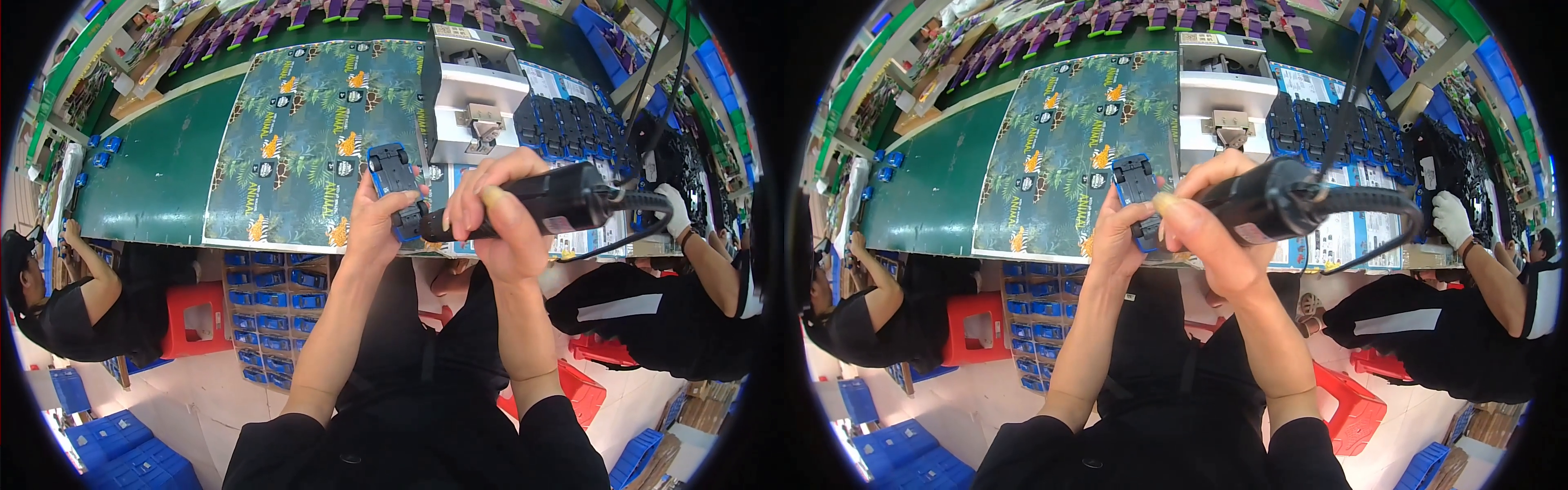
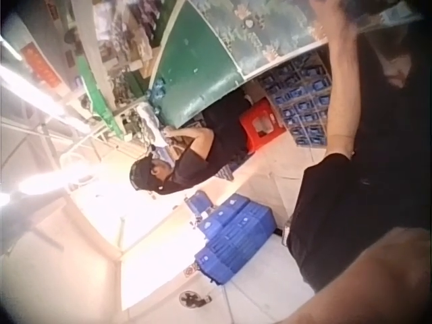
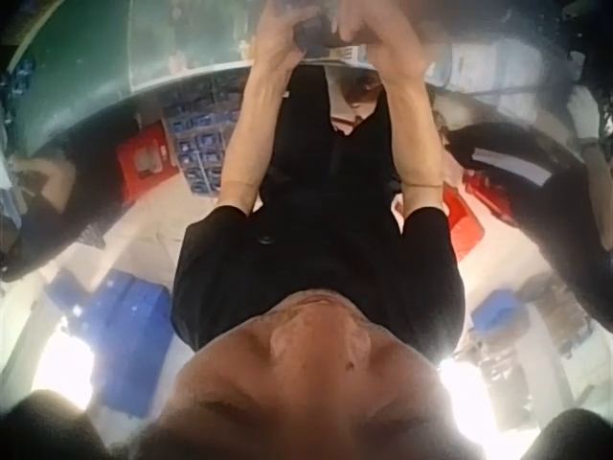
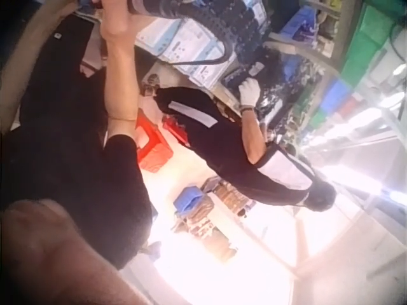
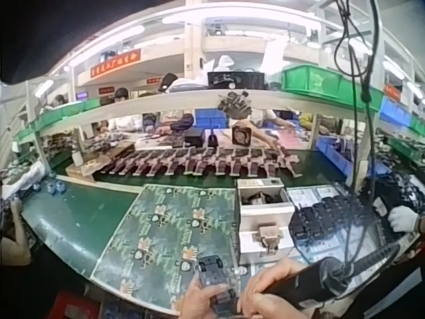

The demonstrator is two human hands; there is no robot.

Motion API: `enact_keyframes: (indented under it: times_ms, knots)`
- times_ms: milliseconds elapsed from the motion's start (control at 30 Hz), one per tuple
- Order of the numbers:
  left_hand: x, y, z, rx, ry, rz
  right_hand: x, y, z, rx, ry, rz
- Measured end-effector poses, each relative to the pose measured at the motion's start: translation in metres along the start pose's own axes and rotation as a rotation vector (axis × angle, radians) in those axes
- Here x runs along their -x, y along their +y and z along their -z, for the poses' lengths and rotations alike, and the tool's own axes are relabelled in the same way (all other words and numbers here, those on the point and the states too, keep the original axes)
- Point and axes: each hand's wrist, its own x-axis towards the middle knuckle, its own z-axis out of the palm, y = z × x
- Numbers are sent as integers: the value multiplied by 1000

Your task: The person assembles toy cars by picking them up individually, securing screws into the underside of each car using an electric screwdriver, and placing the finished cars onto the assembly table.

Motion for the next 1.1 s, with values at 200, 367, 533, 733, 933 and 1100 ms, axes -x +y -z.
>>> enact_keyframes:
  times_ms: [200,367,533,733,933,1100]
  knots:
    - [-3,2,3,19,12,50,0,8,0,-156,-54,-21]
    - [-2,5,0,38,19,76,0,4,0,-92,-64,-63]
    - [-4,3,4,28,7,76,-1,9,7,-47,-154,18]
    - [-2,3,1,24,11,80,1,7,9,-46,-150,20]
    - [-3,20,-7,-24,-23,113,10,-18,-6,-183,7,-70]
    - [-41,56,1,-1437,-325,-856,16,-34,29,-129,-115,156]
